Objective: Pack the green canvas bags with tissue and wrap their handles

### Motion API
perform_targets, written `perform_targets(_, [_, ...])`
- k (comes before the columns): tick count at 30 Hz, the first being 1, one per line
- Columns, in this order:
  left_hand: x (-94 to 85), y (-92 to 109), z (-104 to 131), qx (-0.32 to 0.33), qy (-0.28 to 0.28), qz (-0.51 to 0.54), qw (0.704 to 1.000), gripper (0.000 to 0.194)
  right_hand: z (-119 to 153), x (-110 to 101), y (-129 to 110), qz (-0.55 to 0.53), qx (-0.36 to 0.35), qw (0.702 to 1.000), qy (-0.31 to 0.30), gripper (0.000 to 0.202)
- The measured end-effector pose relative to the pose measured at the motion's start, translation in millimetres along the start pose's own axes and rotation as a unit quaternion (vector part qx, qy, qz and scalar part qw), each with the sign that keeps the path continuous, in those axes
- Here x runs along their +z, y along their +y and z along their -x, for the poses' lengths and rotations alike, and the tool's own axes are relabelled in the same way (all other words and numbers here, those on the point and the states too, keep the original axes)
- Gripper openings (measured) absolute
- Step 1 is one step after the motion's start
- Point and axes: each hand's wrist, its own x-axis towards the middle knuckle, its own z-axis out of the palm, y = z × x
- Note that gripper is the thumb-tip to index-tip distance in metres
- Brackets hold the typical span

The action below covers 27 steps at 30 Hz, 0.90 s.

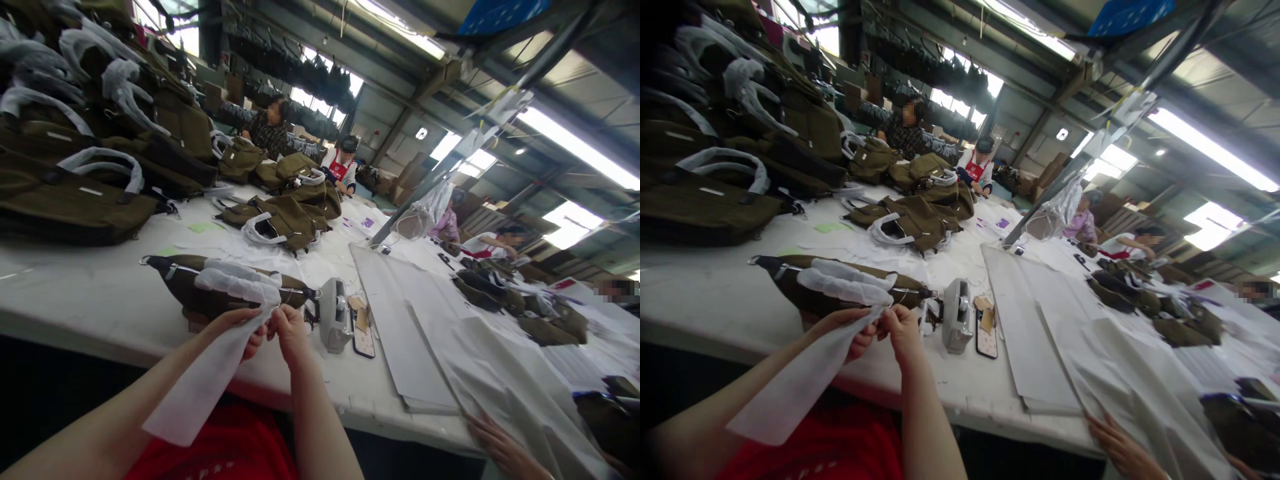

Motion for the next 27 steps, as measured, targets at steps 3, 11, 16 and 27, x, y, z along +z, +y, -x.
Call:
perform_targets(3, [0.9, 1, 0, -0.037, -0.058, 0.084, 0.994, 0.028, 2, 2, 8, -0.005, -0.015, 1.0, 0.004, 0.04])
perform_targets(11, [-1.3, 3, 1, -0.01, -0.047, -0.013, 0.999, 0.027, 27, -5, 2, 0.214, -0.046, 0.971, 0.1, 0.026])
perform_targets(16, [-3.9, 4, -2, 0.056, 0.059, -0.15, 0.985, 0.035, 54, 7, -31, 0.297, -0.207, 0.905, 0.221, 0.025])
perform_targets(27, [6.8, -10, 15, 0.132, 0.112, -0.236, 0.956, 0.04, 45, 23, -29, 0.414, -0.083, 0.904, 0.066, 0.044])
